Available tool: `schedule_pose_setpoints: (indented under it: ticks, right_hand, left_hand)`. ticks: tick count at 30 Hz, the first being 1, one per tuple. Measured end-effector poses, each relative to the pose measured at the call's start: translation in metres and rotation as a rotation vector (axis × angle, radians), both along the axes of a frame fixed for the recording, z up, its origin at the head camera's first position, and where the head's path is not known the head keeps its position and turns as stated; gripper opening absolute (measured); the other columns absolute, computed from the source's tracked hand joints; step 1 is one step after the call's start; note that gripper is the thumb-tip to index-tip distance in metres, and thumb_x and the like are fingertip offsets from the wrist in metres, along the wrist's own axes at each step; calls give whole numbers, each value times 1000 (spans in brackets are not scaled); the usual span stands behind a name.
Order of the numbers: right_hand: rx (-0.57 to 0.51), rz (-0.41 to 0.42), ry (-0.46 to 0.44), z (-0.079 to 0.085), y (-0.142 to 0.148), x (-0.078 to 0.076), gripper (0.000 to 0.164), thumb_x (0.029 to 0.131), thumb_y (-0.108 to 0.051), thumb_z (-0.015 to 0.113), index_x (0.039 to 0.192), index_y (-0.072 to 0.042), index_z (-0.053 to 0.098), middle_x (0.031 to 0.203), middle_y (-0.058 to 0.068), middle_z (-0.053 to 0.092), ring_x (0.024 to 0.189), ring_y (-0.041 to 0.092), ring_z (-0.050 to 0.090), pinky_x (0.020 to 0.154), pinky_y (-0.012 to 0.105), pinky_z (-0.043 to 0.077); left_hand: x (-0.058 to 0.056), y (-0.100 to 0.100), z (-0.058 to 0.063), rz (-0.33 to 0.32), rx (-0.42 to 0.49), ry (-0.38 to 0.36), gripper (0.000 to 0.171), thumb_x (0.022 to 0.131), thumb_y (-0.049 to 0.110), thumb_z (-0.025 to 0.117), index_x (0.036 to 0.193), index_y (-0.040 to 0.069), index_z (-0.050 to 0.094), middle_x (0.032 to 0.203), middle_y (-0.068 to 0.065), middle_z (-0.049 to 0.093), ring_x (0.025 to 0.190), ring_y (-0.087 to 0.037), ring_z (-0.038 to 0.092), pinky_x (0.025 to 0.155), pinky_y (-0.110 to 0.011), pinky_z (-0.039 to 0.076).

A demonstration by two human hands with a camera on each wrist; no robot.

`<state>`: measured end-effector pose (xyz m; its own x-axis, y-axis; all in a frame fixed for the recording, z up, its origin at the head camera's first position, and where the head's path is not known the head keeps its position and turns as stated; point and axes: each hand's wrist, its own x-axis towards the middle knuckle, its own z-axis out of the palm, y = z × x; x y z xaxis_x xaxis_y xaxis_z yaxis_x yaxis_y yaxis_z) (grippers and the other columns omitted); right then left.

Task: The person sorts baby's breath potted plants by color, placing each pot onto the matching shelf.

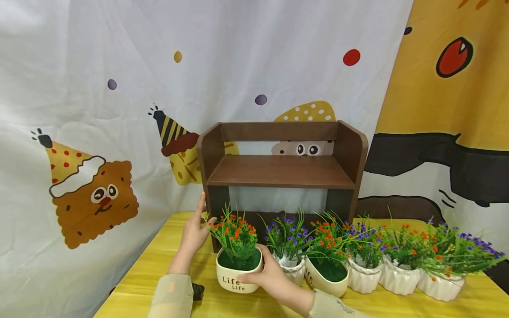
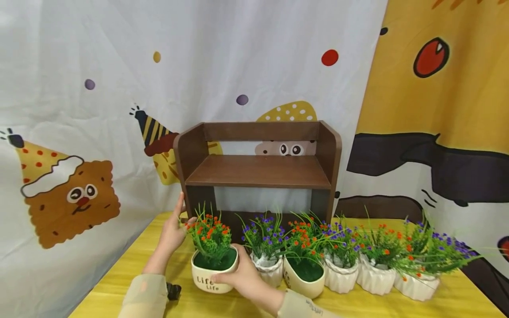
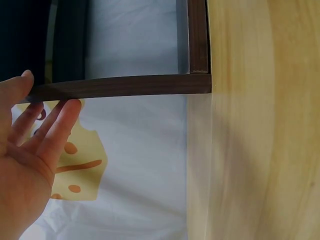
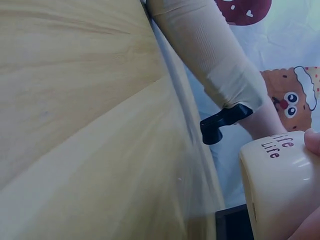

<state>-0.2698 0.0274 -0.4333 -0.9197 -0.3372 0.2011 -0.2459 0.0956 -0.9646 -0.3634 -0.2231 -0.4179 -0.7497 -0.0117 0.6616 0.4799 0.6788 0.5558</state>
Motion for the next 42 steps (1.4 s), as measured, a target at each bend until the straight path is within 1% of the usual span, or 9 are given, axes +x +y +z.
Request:
schedule_pose_setpoints:
  ticks: [6, 11, 15, 18, 22, 24, 27, 33, 42]
  right_hand:
    - [-6, 36, 7, 15, 6, 0, 89, 70, -10, 85, 141, 7, 33, 129, 17, 52, 114, 29, 56, 97, 39, 45]
    - [-33, 56, 10, 30, 7, 1, 90, 71, -8, 85, 141, 7, 32, 128, 17, 53, 113, 28, 57, 95, 36, 47]
    - [-40, 65, 17, 42, 7, 4, 88, 70, -8, 86, 141, 6, 34, 127, 17, 54, 111, 28, 58, 95, 37, 48]
    - [-48, 76, 1, 50, 8, 7, 86, 71, -10, 85, 140, 4, 36, 126, 16, 55, 111, 27, 58, 95, 37, 47]
    - [-114, 123, -33, 61, 9, 10, 81, 74, -8, 84, 139, 3, 37, 126, 15, 55, 111, 26, 58, 95, 36, 47]
    - [-136, 146, -38, 66, 10, 10, 78, 75, -8, 83, 138, 2, 37, 125, 15, 54, 110, 27, 58, 94, 36, 48]
    - [-113, 146, -26, 72, 12, 9, 76, 76, -10, 83, 137, 1, 38, 125, 15, 55, 109, 26, 59, 92, 36, 49]
    - [-39, 119, -17, 81, 18, 4, 75, 78, -14, 82, 138, -1, 39, 125, 14, 55, 109, 24, 59, 92, 37, 49]
    - [-62, 138, -28, 105, 25, -1, 75, 79, -14, 80, 140, -1, 37, 122, 16, 57, 107, 26, 60, 91, 38, 50]
  left_hand:
    - [-2, 0, 1, -11, 17, -6, 90, 89, 8, 71, 157, 28, 17, 126, -26, 58, 82, -35, 64, 71, -45, 55]
    - [-2, 0, 2, -16, 27, -20, 97, 84, -4, 69, 157, 33, 15, 136, -28, 50, 83, -35, 65, 66, -42, 55]
    - [-3, 0, 0, -24, 21, 23, 98, 83, -5, 67, 157, 34, 15, 141, -29, 44, 79, -34, 65, 65, -43, 56]
    - [-5, -1, -2, -27, 11, 65, 98, 83, -4, 68, 157, 34, 16, 135, -33, 47, 76, -33, 66, 63, -42, 56]
    - [-6, 1, -2, -30, 25, 48, 95, 85, 1, 69, 157, 32, 16, 127, -37, 52, 78, -34, 68, 63, -43, 57]
    - [-5, 2, 0, -32, 41, 25, 92, 86, 4, 70, 157, 31, 17, 129, -34, 52, 80, -34, 68, 65, -46, 56]
    - [-4, 3, 1, -40, 45, 15, 89, 88, 6, 71, 157, 28, 19, 130, -30, 54, 82, -34, 69, 68, -48, 56]
    - [-4, 2, -3, -45, 29, 23, 88, 88, 8, 72, 157, 23, 19, 116, -26, 60, 81, -36, 68, 70, -48, 56]
    - [-2, -1, -2, -56, 39, 30, 90, 89, 6, 71, 157, 28, 17, 121, -27, 58, 83, -39, 68, 71, -49, 56]
